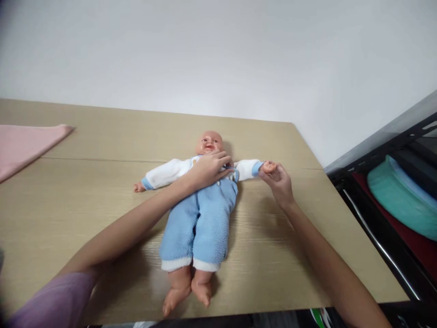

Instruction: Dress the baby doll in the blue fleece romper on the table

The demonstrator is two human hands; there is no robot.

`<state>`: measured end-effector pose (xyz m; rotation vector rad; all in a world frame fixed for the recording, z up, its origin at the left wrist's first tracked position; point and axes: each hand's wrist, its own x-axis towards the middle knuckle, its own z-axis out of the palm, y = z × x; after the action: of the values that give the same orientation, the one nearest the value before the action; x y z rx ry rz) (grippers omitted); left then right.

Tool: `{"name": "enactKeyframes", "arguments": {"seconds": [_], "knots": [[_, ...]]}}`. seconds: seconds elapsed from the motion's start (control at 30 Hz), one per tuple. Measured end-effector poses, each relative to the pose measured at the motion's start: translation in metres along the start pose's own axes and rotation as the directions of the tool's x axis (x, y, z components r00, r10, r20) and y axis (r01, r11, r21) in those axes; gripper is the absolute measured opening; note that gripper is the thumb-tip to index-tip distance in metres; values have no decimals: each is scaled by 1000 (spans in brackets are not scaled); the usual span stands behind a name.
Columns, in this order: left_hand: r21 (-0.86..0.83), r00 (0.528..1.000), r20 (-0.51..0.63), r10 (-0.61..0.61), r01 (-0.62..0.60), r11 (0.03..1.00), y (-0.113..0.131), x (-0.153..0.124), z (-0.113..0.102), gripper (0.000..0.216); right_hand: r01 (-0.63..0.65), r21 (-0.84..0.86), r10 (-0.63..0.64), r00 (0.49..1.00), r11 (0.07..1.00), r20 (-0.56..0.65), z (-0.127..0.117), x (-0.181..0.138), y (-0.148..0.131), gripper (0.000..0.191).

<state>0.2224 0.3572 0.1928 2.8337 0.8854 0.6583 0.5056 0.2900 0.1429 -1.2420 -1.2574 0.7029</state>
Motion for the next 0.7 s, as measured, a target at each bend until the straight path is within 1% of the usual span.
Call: {"name": "enactKeyframes", "arguments": {"seconds": [0.07,0.13,0.23,0.27,0.33,0.4,0.47,0.53,0.57,0.63,0.7], "knots": [[-5,999,-12,52,-52,999,1,-3,-3,35,14,22,-13,1000,1000,-20,21,13,-6,52],[-20,991,-30,128,-129,991,2,-5,-5,41,22,6,-22,1000,1000,-6,41,23,-11,54],[-23,974,-64,215,-217,976,1,-11,-6,45,96,-13,-95,993,995,71,63,23,-14,52],[-31,971,-79,227,-230,973,1,-14,-7,44,144,-30,-139,983,989,119,67,20,-14,49],[-81,967,-114,228,-238,968,-1,-18,-8,42,240,-106,-209,948,965,240,69,8,-15,38],[-179,968,-157,196,-223,958,-3,-19,-10,39,303,-178,-228,909,936,349,65,-5,-17,23],[-315,970,-206,133,-194,929,-5,-16,-12,37,316,-181,-221,886,931,409,58,-17,-21,15],[-444,969,-244,51,-158,882,-8,-10,-13,33,273,-117,-199,880,955,431,54,-26,-23,18],[-486,969,-246,17,-139,863,-9,-7,-13,31,224,-69,-174,888,972,427,53,-28,-23,19],[-508,979,-205,-22,-87,857,-11,-3,-10,29,67,38,-77,920,997,385,56,-31,-21,23],[-475,991,-126,-44,-22,879,-13,-3,-6,29,-80,110,40,944,991,328,63,-33,-16,29]]}}
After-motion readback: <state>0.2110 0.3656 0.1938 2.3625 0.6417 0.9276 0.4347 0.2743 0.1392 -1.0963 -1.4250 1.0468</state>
